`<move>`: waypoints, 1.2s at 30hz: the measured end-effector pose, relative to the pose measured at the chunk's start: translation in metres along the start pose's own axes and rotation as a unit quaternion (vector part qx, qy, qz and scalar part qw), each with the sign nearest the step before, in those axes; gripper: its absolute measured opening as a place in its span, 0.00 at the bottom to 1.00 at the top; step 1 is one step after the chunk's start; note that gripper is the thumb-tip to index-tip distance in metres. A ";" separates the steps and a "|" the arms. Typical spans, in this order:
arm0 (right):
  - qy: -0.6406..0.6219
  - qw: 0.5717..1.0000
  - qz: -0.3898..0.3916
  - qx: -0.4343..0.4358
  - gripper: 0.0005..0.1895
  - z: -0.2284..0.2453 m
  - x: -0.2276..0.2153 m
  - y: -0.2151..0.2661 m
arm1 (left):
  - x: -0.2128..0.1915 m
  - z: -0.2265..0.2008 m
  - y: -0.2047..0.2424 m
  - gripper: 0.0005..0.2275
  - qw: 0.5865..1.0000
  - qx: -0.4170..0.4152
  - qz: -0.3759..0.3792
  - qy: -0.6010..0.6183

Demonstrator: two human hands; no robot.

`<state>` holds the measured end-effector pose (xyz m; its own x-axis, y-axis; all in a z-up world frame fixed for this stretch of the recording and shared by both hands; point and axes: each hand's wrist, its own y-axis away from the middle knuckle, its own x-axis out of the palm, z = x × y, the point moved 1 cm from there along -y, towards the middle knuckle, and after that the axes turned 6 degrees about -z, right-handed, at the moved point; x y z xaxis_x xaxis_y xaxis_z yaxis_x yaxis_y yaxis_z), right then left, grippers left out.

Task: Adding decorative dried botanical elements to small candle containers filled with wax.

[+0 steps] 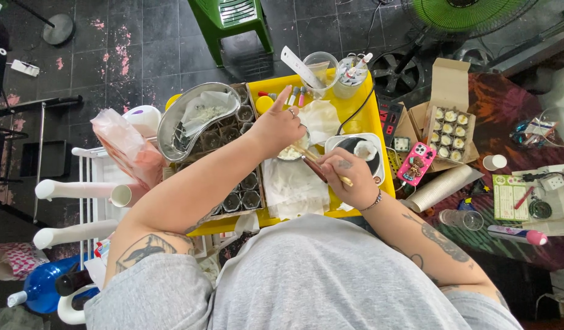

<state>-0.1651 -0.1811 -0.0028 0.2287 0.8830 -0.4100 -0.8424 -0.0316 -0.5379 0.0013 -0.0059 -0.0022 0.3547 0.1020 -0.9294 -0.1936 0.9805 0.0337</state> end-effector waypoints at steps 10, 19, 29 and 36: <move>-0.025 1.000 0.005 0.012 0.10 -0.005 -0.012 0.008 | 0.008 -0.001 0.002 0.05 0.995 0.002 -0.102 -0.015; 0.005 0.998 0.036 -0.056 0.07 -0.010 -0.010 0.005 | 0.003 0.000 0.004 0.05 0.992 0.019 -0.123 -0.024; -0.010 0.997 0.071 -0.034 0.06 -0.003 -0.011 -0.003 | 0.005 -0.003 0.005 0.05 0.995 0.003 -0.099 -0.005; 0.010 0.994 0.080 -0.073 0.05 0.004 -0.005 -0.012 | 0.001 -0.009 0.002 0.08 0.997 0.008 -0.081 -0.011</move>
<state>-0.1583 -0.1827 0.0086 0.1075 0.8519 -0.5126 -0.7896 -0.2402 -0.5647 -0.0070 -0.0050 -0.0063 0.4004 -0.0548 -0.9147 -0.1167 0.9870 -0.1102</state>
